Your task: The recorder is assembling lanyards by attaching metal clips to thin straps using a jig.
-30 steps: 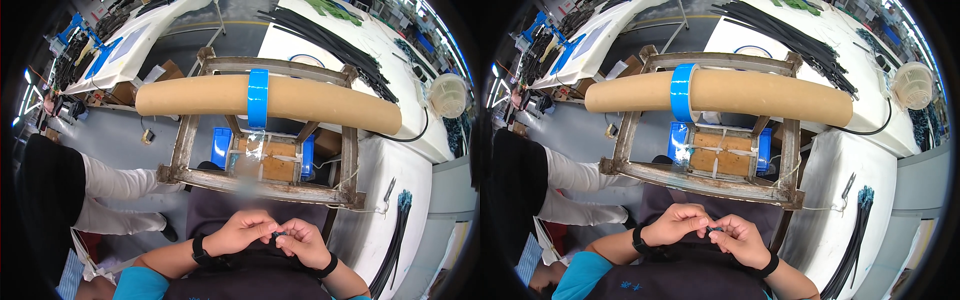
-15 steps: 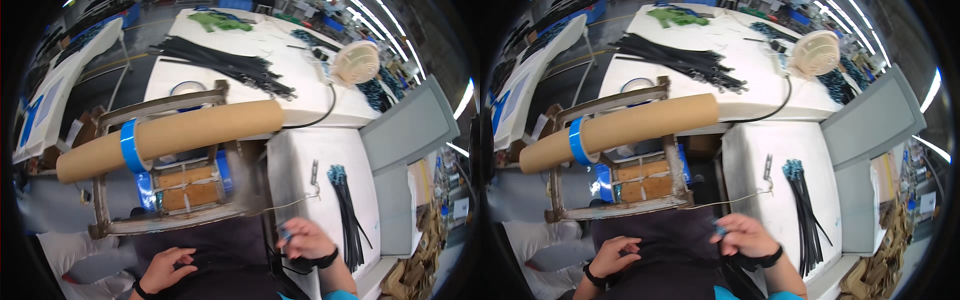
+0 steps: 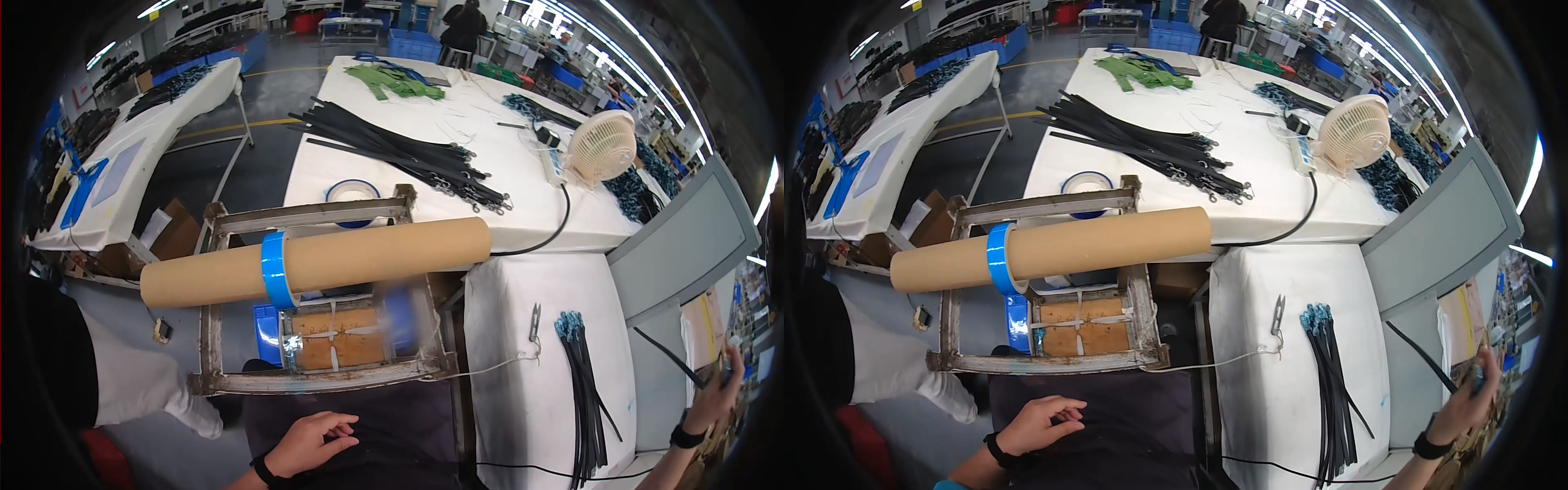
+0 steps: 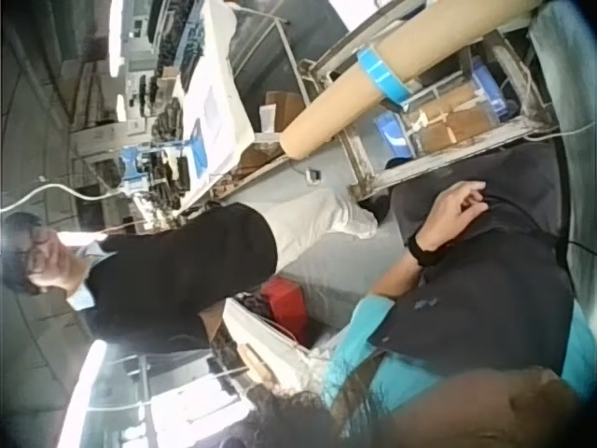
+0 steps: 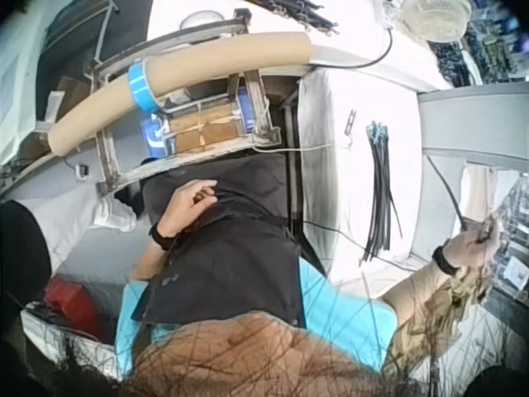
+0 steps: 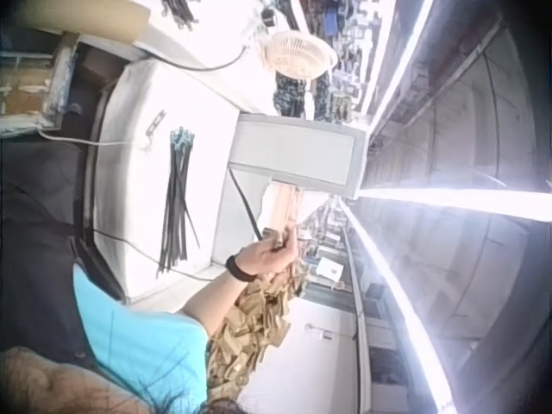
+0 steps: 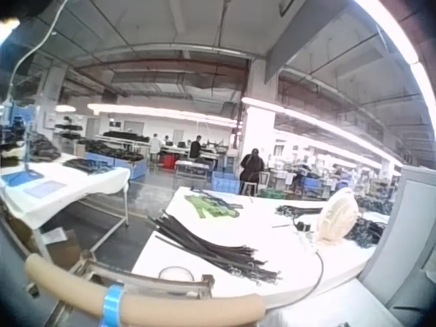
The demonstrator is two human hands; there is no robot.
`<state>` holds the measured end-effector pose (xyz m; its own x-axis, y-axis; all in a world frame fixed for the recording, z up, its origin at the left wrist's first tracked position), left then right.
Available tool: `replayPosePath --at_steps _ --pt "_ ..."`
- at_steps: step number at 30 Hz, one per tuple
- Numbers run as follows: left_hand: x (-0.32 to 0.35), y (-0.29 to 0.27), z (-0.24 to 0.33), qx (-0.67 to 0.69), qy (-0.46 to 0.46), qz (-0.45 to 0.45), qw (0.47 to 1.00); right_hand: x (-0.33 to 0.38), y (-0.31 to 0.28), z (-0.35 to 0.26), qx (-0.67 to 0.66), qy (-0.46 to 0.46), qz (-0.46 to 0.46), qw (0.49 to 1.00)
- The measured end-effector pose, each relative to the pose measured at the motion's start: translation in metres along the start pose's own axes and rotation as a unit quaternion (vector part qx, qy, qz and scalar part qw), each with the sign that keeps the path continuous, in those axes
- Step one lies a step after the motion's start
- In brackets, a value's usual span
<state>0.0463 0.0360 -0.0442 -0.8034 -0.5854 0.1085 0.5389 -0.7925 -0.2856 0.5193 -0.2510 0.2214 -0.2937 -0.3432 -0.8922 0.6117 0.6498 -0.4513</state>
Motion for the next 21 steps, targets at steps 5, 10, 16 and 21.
replayPosePath --at_steps 5,10,16,21 --pt "-0.002 0.011 0.014 0.001 -0.018 0.005 1.000 0.046 0.087 -0.021 0.077 -0.053 -0.128 0.987" --pt "-0.001 0.014 0.012 -0.004 -0.065 0.020 0.998 0.150 0.240 -0.023 0.024 0.107 -0.387 0.916" --pt "-0.002 0.011 0.026 -0.017 -0.050 0.032 0.998 0.222 0.301 -0.016 0.098 0.211 -0.426 0.874" --pt "0.007 0.013 0.009 0.051 -0.076 0.083 0.992 0.233 0.304 -0.024 0.053 0.219 -0.468 0.854"
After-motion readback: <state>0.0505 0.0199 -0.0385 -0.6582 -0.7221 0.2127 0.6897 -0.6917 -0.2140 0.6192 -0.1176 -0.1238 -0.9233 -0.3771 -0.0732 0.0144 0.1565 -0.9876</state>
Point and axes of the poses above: each hand's wrist, its own x-axis away from the middle knuckle, its own y-axis out of the palm, z = x × y, the point moved 3 cm from there along -x, towards the middle knuckle, and after that the axes turned 9 degrees about y, right-handed, at the moved point
